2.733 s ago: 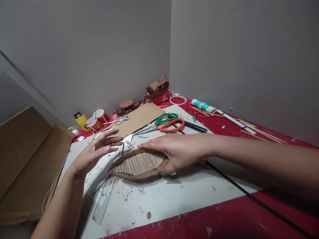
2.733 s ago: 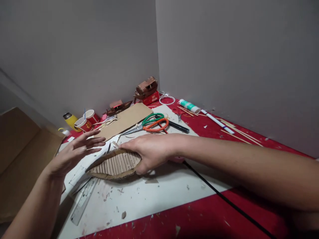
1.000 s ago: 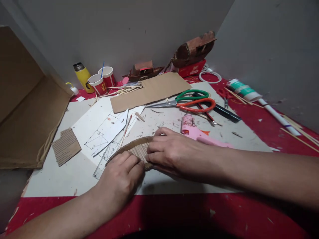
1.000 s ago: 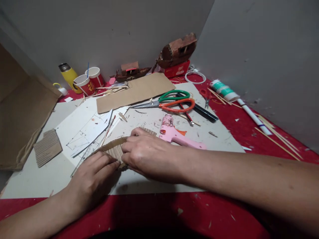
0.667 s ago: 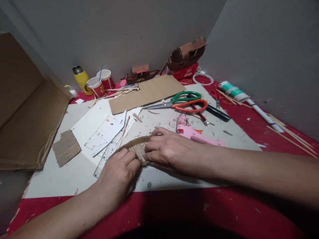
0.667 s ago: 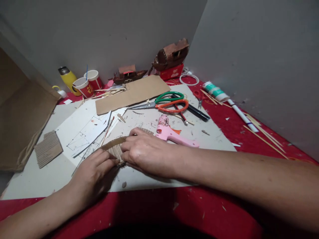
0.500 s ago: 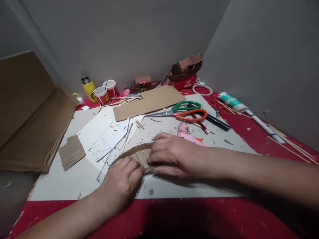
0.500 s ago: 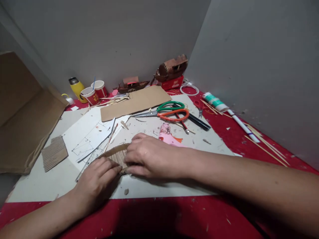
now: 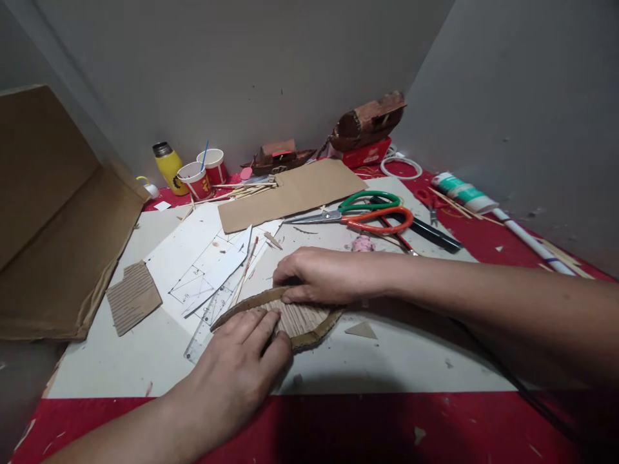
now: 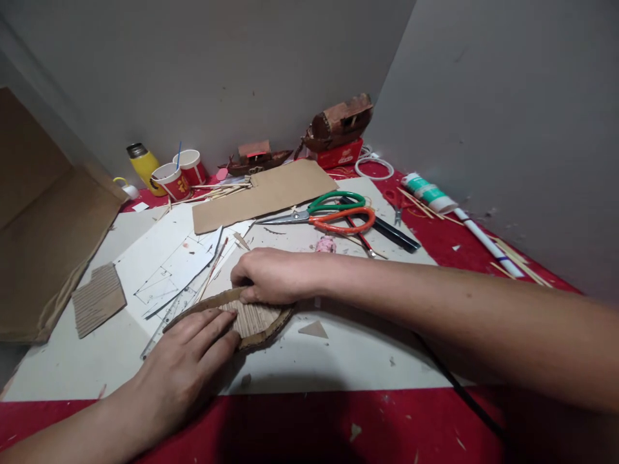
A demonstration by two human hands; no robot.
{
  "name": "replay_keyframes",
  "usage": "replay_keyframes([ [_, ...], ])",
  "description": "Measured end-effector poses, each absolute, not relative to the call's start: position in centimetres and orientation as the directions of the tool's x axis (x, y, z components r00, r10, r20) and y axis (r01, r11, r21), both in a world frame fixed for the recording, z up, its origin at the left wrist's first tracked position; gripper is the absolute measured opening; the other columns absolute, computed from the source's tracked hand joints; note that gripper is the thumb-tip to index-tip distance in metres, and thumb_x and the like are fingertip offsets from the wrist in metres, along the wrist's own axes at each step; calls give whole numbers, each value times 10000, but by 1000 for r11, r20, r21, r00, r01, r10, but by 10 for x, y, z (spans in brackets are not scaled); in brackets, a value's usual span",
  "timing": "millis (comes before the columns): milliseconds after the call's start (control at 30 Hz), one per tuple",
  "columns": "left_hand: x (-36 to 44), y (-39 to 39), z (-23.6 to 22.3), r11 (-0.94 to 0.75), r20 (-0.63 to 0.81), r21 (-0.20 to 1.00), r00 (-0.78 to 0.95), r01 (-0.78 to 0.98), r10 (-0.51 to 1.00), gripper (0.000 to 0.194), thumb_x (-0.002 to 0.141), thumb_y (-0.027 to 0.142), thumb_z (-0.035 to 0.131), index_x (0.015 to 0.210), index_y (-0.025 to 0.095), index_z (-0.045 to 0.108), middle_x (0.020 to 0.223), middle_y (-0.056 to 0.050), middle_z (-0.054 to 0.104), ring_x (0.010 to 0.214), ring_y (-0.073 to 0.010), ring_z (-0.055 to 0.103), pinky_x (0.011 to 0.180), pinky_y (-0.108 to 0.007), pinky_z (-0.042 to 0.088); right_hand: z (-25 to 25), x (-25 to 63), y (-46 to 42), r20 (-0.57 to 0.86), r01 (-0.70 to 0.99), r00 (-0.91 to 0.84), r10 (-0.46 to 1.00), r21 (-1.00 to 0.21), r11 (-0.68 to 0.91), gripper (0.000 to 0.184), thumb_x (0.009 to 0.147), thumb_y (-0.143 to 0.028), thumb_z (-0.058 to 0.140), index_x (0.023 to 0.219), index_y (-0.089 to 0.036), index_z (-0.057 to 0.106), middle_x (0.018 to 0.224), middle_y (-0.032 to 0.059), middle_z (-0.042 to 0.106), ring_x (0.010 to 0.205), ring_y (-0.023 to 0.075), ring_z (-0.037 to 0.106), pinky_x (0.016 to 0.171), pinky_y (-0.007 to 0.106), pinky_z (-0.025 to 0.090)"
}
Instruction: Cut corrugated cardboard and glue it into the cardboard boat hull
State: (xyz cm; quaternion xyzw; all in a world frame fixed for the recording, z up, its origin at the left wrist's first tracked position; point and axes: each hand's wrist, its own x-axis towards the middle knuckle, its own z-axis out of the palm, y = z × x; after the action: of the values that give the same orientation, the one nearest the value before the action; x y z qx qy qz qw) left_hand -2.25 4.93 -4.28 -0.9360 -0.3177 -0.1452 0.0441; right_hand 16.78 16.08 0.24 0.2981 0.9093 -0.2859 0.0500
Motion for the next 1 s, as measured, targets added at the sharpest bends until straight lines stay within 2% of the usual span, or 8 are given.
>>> replay_keyframes([
  [233, -13, 59, -38, -749, 323, 219, 678, 626, 661, 171, 882, 124, 487, 1019, 122, 588, 966, -121, 716, 836, -245, 652, 741, -394, 568, -2, 160, 161, -315, 598, -801, 509, -410, 688, 64, 855, -142, 595, 847, -158, 657, 809, 50, 663, 718, 163, 562, 612, 250, 384],
  [433, -15, 58, -49, -785, 393, 54, 710, 617, 585, 229, 886, 103, 483, 1074, 97, 614, 997, -131, 715, 851, -252, 650, 709, -383, 550, -2, 159, 156, -327, 625, -780, 533, -385, 679, 121, 845, -138, 552, 910, -141, 653, 892, 86, 669, 790, 194, 581, 660, 262, 391],
  [533, -18, 56, -52, -808, 416, -20, 740, 589, 529, 272, 873, 92, 482, 1107, 76, 621, 1070, -161, 704, 914, -277, 642, 747, -410, 545, 0, 160, 156, -301, 585, -810, 503, -468, 662, 130, 853, -140, 553, 923, -127, 662, 901, 86, 681, 798, 183, 589, 671, 246, 403],
  [700, -21, 55, -39, -800, 437, -17, 724, 599, 533, 258, 872, 141, 507, 1088, 76, 631, 1028, -154, 718, 868, -257, 651, 747, -400, 541, -2, 161, 160, -228, 545, -827, 514, -548, 634, 117, 839, -110, 545, 802, -142, 651, 764, 36, 653, 695, 148, 555, 629, 229, 395],
  [800, -28, 51, -24, -797, 579, 100, 617, 596, 534, 391, 814, 220, 633, 1186, 110, 590, 1110, -150, 691, 1001, -266, 628, 899, -417, 497, -1, 163, 161, -83, 582, -735, 673, -587, 564, 126, 828, -141, 526, 750, -161, 622, 698, 16, 617, 651, 149, 533, 600, 239, 387],
  [900, -36, 47, -12, -700, 736, 411, 240, 584, 633, 639, 780, 140, 662, 1379, 223, 455, 1312, -109, 582, 1211, -260, 527, 1051, -415, 396, 8, 168, 159, 156, 574, -502, 851, -676, 462, 102, 816, -198, 514, 741, -176, 581, 679, 5, 586, 635, 149, 530, 579, 242, 389],
  [933, -37, 47, -9, -625, 710, 562, 71, 542, 701, 669, 796, 131, 651, 1407, 273, 419, 1374, -85, 532, 1259, -254, 489, 1070, -409, 378, 11, 169, 157, 224, 559, -424, 877, -697, 449, 96, 810, -212, 516, 731, -181, 561, 662, -3, 567, 619, 144, 521, 565, 240, 385],
  [1000, -35, 50, -3, -429, 507, 827, -152, 363, 848, 655, 842, 179, 631, 1426, 332, 377, 1446, -57, 459, 1290, -245, 461, 1056, -395, 398, 17, 168, 152, 340, 523, -327, 882, -712, 469, 88, 797, -224, 525, 716, -191, 523, 621, -21, 523, 573, 129, 490, 533, 233, 372],
])
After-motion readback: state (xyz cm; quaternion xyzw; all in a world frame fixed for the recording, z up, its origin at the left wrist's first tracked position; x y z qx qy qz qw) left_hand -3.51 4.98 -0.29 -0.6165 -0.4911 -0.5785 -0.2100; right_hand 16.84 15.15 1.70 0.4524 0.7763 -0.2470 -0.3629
